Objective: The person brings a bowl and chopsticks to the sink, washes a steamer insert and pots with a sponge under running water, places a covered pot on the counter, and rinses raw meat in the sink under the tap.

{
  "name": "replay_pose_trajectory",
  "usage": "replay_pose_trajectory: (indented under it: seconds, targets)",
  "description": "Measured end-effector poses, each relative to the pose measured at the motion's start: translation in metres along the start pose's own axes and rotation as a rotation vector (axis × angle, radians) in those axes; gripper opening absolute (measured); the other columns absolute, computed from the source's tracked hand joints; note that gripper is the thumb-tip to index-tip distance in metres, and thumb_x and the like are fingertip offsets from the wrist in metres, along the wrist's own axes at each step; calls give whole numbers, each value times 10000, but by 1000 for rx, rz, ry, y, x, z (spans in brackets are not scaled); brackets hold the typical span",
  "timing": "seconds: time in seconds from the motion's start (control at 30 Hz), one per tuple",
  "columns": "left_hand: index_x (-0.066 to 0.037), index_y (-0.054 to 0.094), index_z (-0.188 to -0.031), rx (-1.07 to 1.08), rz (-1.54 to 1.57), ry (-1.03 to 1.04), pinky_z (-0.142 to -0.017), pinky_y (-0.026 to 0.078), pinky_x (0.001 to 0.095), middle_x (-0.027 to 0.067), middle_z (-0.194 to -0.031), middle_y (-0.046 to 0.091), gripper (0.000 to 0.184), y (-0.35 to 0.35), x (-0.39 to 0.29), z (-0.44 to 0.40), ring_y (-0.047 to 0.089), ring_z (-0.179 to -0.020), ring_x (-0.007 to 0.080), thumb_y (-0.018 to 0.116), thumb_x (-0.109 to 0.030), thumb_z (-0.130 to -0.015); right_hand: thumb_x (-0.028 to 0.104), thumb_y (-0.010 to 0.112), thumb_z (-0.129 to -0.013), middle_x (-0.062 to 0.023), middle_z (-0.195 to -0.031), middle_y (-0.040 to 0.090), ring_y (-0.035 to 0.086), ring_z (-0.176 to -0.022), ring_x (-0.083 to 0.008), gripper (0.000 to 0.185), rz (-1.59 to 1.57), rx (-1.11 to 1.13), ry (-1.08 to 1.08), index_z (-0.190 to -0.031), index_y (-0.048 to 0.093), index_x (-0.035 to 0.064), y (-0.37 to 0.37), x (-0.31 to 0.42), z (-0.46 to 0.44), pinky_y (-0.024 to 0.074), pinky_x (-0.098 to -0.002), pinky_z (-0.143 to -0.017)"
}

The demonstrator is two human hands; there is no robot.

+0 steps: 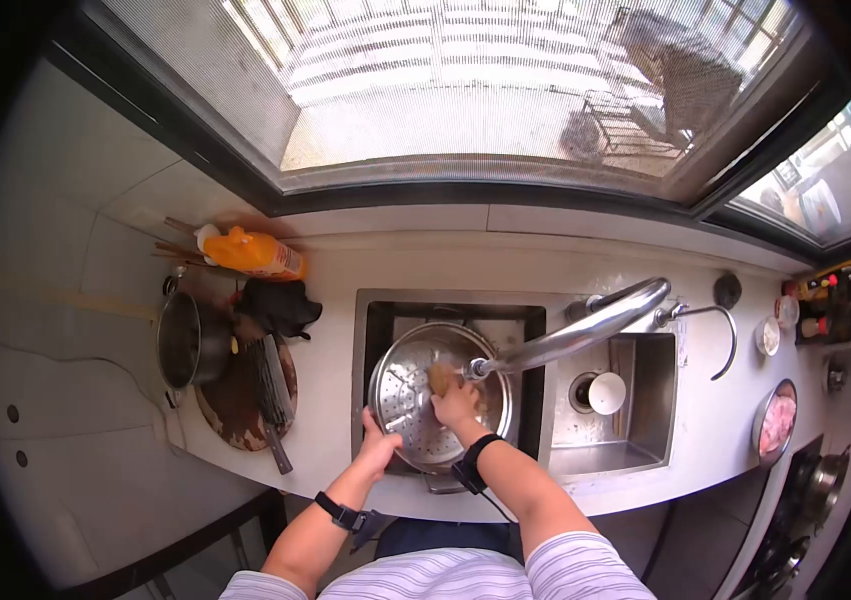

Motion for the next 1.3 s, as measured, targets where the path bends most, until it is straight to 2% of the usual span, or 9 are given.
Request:
replay_pose_trajectory:
  seconds: [0.2,0.37,0.43,0.63,0.73,0.87,1.07,1.2,1.3]
  targets:
    - [-65,-9,-1398,22,76,-47,-998,289,348,188,-1339,251,988,-27,-13,12,301,-1224,322,558,17,-593,63,607,-685,-191,-1175,436,446,-1050,-396,570,99,151,-1030,-1232,448,96,-11,47,59,385,-445,-916]
    - [-76,-74,-1400,80,363,-155,-889,384,322,136,-1320,295,1000,-18,-21,42,368,-1160,266,516,52,-603,44,608,-681,-217,-1140,440,467,-1017,-395,442,-466,-67,-633,-1116,527,28,-6,33,-12,395,-424,-905]
    - [-113,-69,-1396,102,358,-122,-799,455,353,145,-1292,329,986,-16,-28,51,415,-1115,272,502,50,-608,66,598,-703,-237,-1125,446,475,-1013,-388,391,16,-152,-570,-1083,536,-4,-36,62,25,403,-398,-896]
    - [-205,31,-1375,83,439,-214,-565,528,421,144,-1224,390,898,-20,-28,58,500,-1004,302,482,29,-635,115,607,-741,-238,-1176,452,476,-1062,-358,441,-56,244,-1096,-1176,552,163,-31,26,66,383,-376,-933]
    - [-210,22,-1376,85,430,-186,-561,516,398,143,-1235,386,905,-18,-20,66,504,-987,295,492,21,-638,154,609,-746,-247,-1206,420,472,-1069,-389,530,17,22,-328,-1232,430,46,-43,-2,17,376,-416,-941]
    - [-204,-58,-1387,99,316,-161,-536,489,343,139,-1208,415,947,-13,-22,70,525,-924,253,508,2,-655,123,620,-738,-209,-1219,408,474,-1078,-350,620,-458,-327,-152,-1264,304,36,-18,29,-27,382,-390,-932]
    - [-93,306,-1286,314,265,-354,-657,525,393,135,-1107,495,623,-16,-8,51,559,-921,242,492,-11,-697,-18,556,-707,-157,-1223,372,361,-1173,-290,682,-1066,-36,-528,-1303,247,98,-15,120,29,294,-352,-1005]
    - [-137,194,-1341,190,280,-128,-684,532,406,159,-1174,452,731,-27,-27,47,559,-938,268,479,37,-690,1,498,-725,-149,-1229,417,388,-1183,-242,637,-882,655,-742,-1324,292,68,-38,114,97,305,-309,-997]
    - [-188,-90,-1375,83,279,66,-623,554,374,160,-1302,294,979,-43,-43,44,491,-1052,314,473,121,-637,27,507,-732,-136,-1152,529,455,-1142,-256,496,-353,647,-1014,-1223,483,96,-31,63,108,344,-332,-967]
Point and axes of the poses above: each hand's wrist, its own z-axis away from the middle knuckle, its own y-axis out of the palm, x = y × z, the point moved 2 cm from there along -z, towards the middle knuckle
